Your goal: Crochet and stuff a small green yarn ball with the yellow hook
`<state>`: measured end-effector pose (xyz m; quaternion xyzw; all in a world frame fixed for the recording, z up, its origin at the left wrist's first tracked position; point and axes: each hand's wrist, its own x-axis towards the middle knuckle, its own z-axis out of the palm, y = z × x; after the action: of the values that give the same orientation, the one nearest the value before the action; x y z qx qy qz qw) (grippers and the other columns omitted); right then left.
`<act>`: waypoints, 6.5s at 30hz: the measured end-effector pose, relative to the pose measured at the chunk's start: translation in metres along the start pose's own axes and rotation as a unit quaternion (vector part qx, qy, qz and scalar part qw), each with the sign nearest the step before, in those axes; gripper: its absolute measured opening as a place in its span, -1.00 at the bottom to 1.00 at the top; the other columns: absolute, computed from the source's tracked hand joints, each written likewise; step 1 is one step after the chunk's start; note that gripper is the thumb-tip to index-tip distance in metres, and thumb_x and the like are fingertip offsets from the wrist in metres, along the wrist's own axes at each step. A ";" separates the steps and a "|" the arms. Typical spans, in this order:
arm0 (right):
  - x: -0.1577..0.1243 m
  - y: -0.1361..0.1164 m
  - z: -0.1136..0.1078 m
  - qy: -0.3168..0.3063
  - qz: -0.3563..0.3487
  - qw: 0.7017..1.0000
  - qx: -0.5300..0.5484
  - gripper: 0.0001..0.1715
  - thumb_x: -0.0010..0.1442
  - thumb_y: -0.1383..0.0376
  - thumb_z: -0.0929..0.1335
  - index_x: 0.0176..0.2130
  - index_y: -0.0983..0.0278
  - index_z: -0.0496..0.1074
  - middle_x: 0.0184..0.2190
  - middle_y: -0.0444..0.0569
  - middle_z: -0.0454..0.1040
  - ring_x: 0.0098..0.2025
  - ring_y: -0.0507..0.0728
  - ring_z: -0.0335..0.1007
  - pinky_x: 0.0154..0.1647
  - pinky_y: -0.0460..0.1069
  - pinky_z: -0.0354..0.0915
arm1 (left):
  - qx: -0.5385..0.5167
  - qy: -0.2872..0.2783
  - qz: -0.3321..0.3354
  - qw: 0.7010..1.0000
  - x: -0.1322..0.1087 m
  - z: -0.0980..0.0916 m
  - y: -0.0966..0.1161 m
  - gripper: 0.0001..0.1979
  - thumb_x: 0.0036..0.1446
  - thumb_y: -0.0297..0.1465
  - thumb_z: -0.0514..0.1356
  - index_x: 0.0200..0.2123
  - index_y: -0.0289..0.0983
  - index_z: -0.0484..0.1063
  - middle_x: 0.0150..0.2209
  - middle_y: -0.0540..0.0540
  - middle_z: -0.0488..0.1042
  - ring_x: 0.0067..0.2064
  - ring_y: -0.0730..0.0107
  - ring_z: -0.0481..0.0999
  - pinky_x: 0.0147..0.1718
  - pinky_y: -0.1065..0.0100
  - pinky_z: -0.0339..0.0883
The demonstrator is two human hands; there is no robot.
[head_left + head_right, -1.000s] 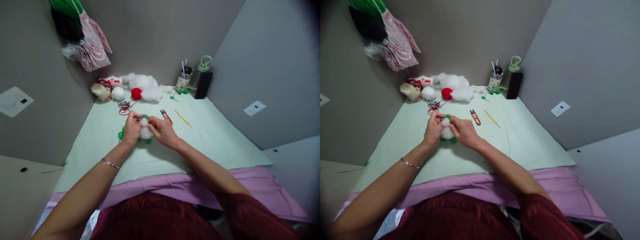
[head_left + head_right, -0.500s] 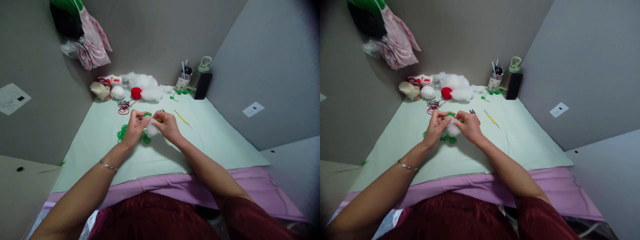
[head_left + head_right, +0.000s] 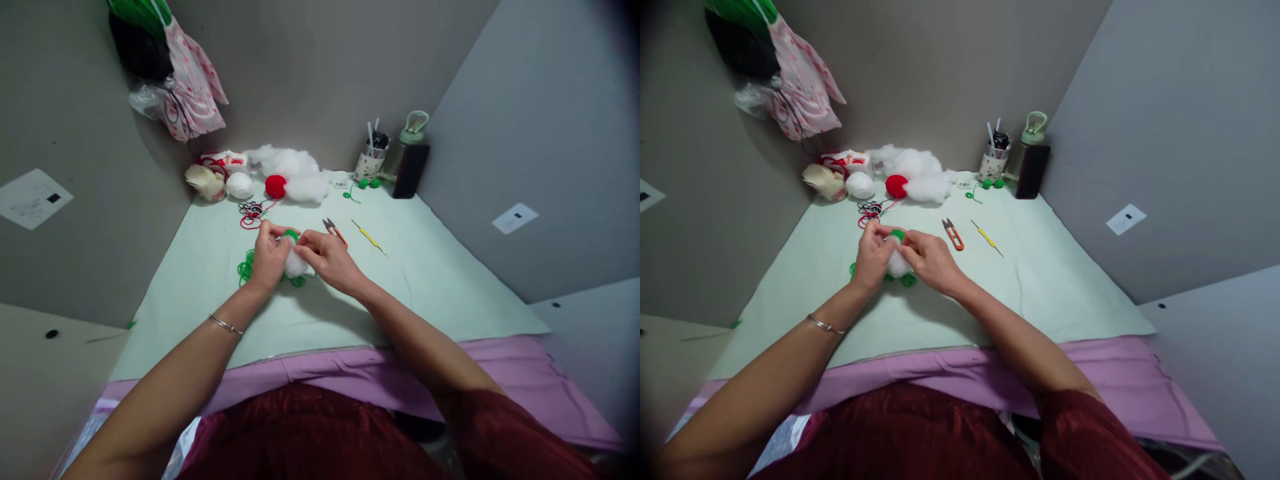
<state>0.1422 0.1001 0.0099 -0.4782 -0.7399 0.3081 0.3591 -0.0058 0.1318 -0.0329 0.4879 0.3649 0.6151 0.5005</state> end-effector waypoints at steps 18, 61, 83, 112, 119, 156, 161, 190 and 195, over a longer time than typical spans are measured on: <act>0.009 0.007 -0.031 0.049 -0.044 0.984 0.163 -0.66 0.26 0.10 0.41 -0.46 0.23 0.41 -0.10 0.07 0.61 -0.13 0.16 0.47 -0.14 0.04 0.34 | -0.059 -0.039 -0.052 0.996 0.001 0.000 0.004 -0.50 -0.05 -0.21 0.48 -0.28 -0.14 0.20 -0.29 0.02 0.60 -0.44 0.45 0.51 -0.50 0.46 0.31; 0.015 0.020 -0.003 0.041 0.014 0.998 0.055 -0.73 0.11 0.14 0.33 -0.51 0.21 0.24 -0.57 -0.22 0.18 -0.46 0.01 0.03 -0.42 -0.03 -0.02 | -0.040 -0.069 -0.076 0.994 -0.002 -0.003 0.012 -0.71 0.10 -0.23 0.34 -0.34 -0.19 0.27 -0.34 0.00 0.58 -0.43 0.44 0.45 -0.49 0.44 0.30; 0.013 0.017 0.001 0.056 0.036 0.997 0.025 -0.75 0.15 0.22 0.35 -0.51 0.22 0.27 -0.60 -0.23 0.21 -0.49 0.01 0.05 -0.44 -0.04 -0.02 | 0.004 -0.075 0.031 0.997 -0.001 -0.006 0.000 -0.71 0.11 -0.31 0.38 -0.28 -0.17 0.29 -0.19 -0.07 0.63 -0.16 0.29 0.59 -0.19 0.29 0.43; 0.015 0.030 -0.013 0.031 0.020 0.998 0.055 -0.66 0.22 0.05 0.33 -0.44 0.23 0.34 -0.57 -0.20 0.24 -0.47 0.02 0.06 -0.43 -0.04 -0.01 | -0.075 -0.101 -0.134 0.983 0.003 -0.007 0.021 -0.56 -0.11 -0.26 0.52 -0.23 -0.21 0.40 -0.34 -0.01 0.55 -0.39 0.43 0.49 -0.38 0.41 0.43; 0.010 0.015 -0.008 0.009 -0.001 0.999 0.034 -0.71 0.24 0.13 0.32 -0.45 0.23 0.34 -0.57 -0.21 0.24 -0.46 0.03 0.09 -0.40 -0.02 -0.01 | -0.038 -0.042 -0.079 0.995 0.003 -0.005 0.005 -0.57 -0.12 -0.40 0.51 -0.33 -0.18 0.29 -0.47 0.12 0.39 -0.51 0.52 0.35 -0.53 0.47 0.25; 0.015 0.033 -0.003 0.050 -0.026 0.998 0.032 -0.92 0.10 0.25 0.34 -0.39 0.20 0.34 -0.58 -0.29 0.05 -0.47 0.03 -0.04 -0.38 -0.01 -0.07 | -0.040 -0.007 -0.103 0.994 -0.003 -0.002 0.006 -0.70 0.07 -0.27 0.40 -0.35 -0.18 0.30 -0.48 0.10 0.40 -0.48 0.47 0.36 -0.50 0.45 0.25; 0.015 0.032 -0.006 0.071 -0.006 0.997 0.032 -0.84 0.12 0.24 0.34 -0.45 0.20 0.29 -0.59 -0.29 0.02 -0.49 0.02 -0.08 -0.41 -0.01 -0.11 | -0.055 -0.052 -0.097 0.992 -0.006 0.001 0.014 -0.60 0.07 -0.13 0.43 -0.33 -0.18 0.29 -0.40 0.07 0.47 -0.42 0.47 0.42 -0.46 0.46 0.30; 0.011 0.021 -0.011 0.042 0.035 0.998 -0.013 -0.73 0.19 0.15 0.32 -0.48 0.22 0.31 -0.60 -0.23 0.21 -0.49 0.01 0.05 -0.43 -0.03 -0.02 | -0.048 -0.095 -0.092 0.990 0.001 -0.006 0.017 -0.61 0.03 -0.15 0.44 -0.32 -0.20 0.32 -0.25 -0.03 0.60 -0.33 0.41 0.51 -0.35 0.41 0.39; 0.010 0.018 -0.014 0.038 0.029 0.999 -0.025 -0.73 0.21 0.17 0.32 -0.47 0.23 0.33 -0.60 -0.21 0.24 -0.48 0.02 0.06 -0.41 -0.03 0.00 | -0.041 -0.108 -0.081 0.990 0.006 -0.009 0.015 -0.54 -0.13 -0.28 0.53 -0.30 -0.21 0.34 -0.16 -0.09 0.65 -0.26 0.37 0.58 -0.27 0.37 0.43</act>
<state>0.1595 0.1168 0.0054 -0.5197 -0.7191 0.2811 0.3657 -0.0189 0.1344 -0.0198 0.4994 0.3216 0.5302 0.6050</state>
